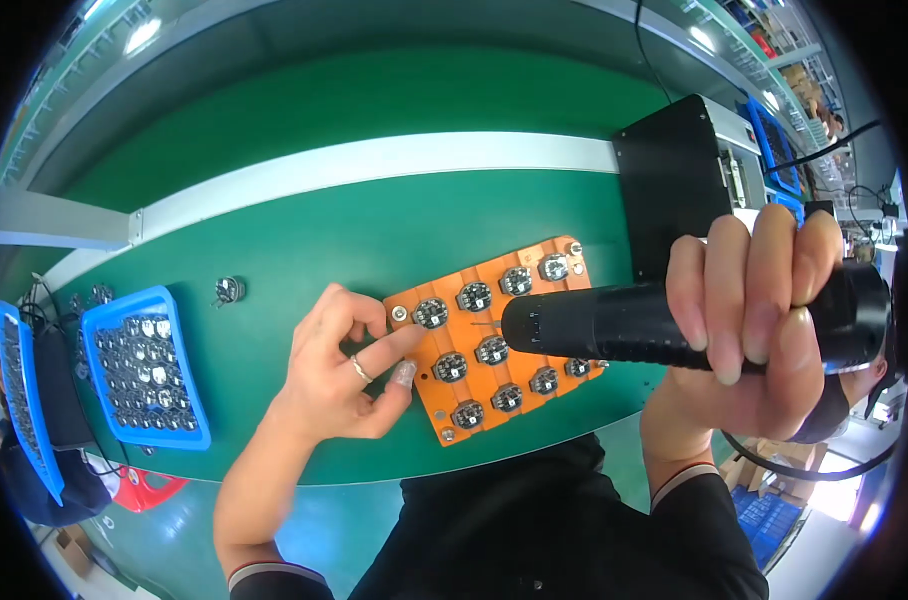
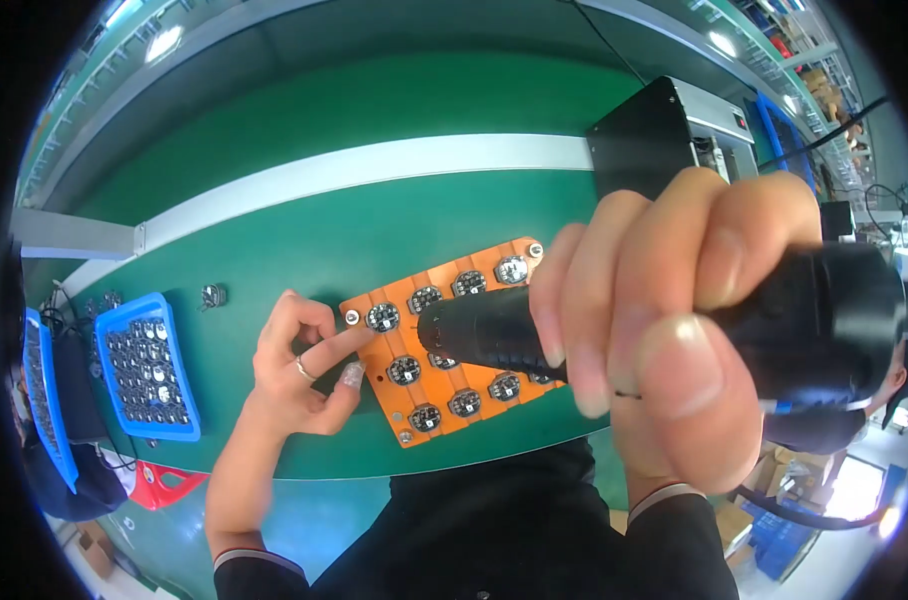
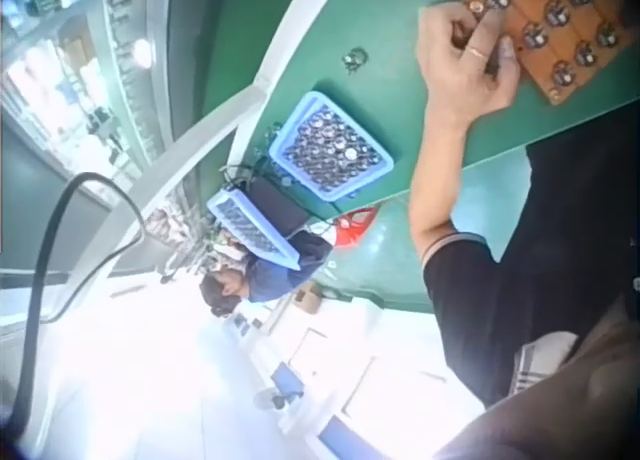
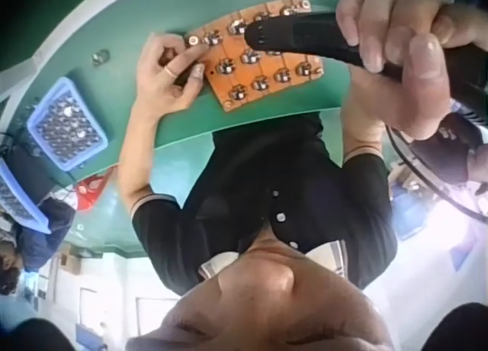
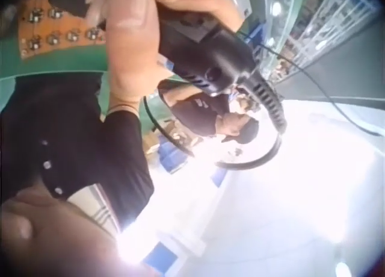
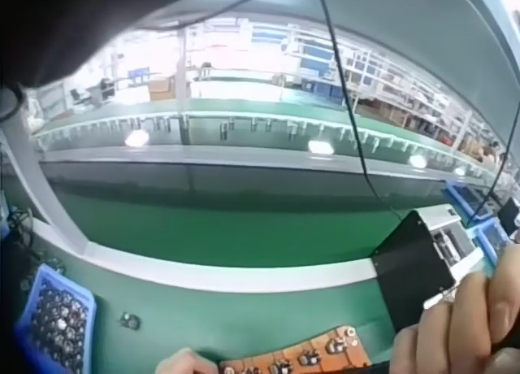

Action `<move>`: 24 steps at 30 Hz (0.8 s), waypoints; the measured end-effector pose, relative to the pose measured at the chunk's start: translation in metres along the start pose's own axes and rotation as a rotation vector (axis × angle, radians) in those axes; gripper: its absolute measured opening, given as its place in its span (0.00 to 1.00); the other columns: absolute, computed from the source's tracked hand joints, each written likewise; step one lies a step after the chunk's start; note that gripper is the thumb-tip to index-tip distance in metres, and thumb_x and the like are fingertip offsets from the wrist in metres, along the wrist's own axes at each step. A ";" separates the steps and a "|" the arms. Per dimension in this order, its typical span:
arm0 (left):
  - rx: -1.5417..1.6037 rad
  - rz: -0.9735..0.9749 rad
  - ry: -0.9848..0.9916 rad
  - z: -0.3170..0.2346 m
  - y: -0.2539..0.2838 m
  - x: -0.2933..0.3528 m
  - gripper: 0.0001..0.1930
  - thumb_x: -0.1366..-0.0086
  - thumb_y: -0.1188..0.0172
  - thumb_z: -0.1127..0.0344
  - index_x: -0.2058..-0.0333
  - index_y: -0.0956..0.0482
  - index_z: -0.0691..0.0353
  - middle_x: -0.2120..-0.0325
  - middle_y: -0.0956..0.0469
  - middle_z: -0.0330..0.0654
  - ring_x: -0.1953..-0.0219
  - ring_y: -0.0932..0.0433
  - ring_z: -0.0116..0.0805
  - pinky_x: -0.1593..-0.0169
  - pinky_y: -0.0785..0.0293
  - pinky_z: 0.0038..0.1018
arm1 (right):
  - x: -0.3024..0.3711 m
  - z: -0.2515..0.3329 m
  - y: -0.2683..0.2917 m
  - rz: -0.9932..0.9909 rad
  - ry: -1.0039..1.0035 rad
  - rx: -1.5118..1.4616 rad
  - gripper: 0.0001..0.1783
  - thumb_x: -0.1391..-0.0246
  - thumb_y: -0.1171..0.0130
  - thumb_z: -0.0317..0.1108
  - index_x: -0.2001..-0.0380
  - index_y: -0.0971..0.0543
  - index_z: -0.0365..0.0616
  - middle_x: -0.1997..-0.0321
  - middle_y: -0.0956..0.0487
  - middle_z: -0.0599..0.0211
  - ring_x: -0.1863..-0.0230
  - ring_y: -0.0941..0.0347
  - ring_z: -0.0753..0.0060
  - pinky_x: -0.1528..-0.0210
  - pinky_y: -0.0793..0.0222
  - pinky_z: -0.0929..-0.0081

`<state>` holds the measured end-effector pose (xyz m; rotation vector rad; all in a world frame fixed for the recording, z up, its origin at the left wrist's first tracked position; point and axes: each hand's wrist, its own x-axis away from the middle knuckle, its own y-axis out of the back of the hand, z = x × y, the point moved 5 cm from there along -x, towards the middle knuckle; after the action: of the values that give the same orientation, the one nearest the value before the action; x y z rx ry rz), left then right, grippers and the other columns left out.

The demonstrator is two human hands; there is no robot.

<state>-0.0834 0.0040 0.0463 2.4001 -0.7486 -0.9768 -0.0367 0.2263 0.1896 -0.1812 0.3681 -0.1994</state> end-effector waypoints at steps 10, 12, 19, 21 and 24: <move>0.133 0.115 -0.172 -0.022 -0.008 0.007 0.15 0.60 0.30 0.66 0.69 0.13 0.60 0.75 0.39 0.36 0.76 0.36 0.32 0.76 0.39 0.29 | 0.028 -0.003 0.001 0.045 -0.146 -0.053 0.18 0.42 0.33 0.28 0.63 0.36 0.48 0.73 0.29 0.73 0.75 0.28 0.80 0.69 0.30 0.78; 0.114 0.112 -0.161 -0.020 -0.017 0.009 0.16 0.61 0.30 0.64 0.69 0.13 0.60 0.75 0.41 0.36 0.77 0.38 0.32 0.76 0.40 0.29 | 0.031 -0.003 0.000 0.061 -0.151 -0.039 0.18 0.42 0.33 0.29 0.63 0.36 0.49 0.73 0.28 0.74 0.75 0.28 0.80 0.69 0.30 0.78; 0.099 0.124 -0.103 -0.016 -0.021 0.014 0.19 0.63 0.30 0.62 0.67 0.12 0.61 0.73 0.43 0.38 0.76 0.39 0.34 0.75 0.39 0.30 | 0.036 -0.012 -0.008 0.009 -0.143 0.022 0.16 0.42 0.34 0.28 0.62 0.35 0.48 0.72 0.28 0.73 0.75 0.29 0.78 0.69 0.31 0.77; 0.107 0.128 -0.093 -0.016 -0.021 0.014 0.19 0.62 0.30 0.62 0.67 0.12 0.61 0.73 0.43 0.38 0.76 0.38 0.34 0.74 0.39 0.30 | 0.038 -0.015 -0.010 0.004 -0.137 0.028 0.16 0.41 0.34 0.28 0.62 0.35 0.48 0.72 0.28 0.72 0.75 0.29 0.78 0.68 0.31 0.76; 0.120 0.134 -0.083 -0.015 -0.020 0.014 0.18 0.61 0.29 0.63 0.67 0.12 0.61 0.73 0.42 0.38 0.76 0.38 0.34 0.74 0.39 0.30 | 0.037 -0.016 -0.012 0.006 -0.130 0.032 0.16 0.41 0.35 0.28 0.61 0.35 0.48 0.72 0.29 0.72 0.75 0.30 0.78 0.68 0.31 0.76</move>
<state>-0.0573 0.0137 0.0379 2.3853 -1.0109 -1.0079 -0.0105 0.2044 0.1646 -0.1604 0.2356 -0.1865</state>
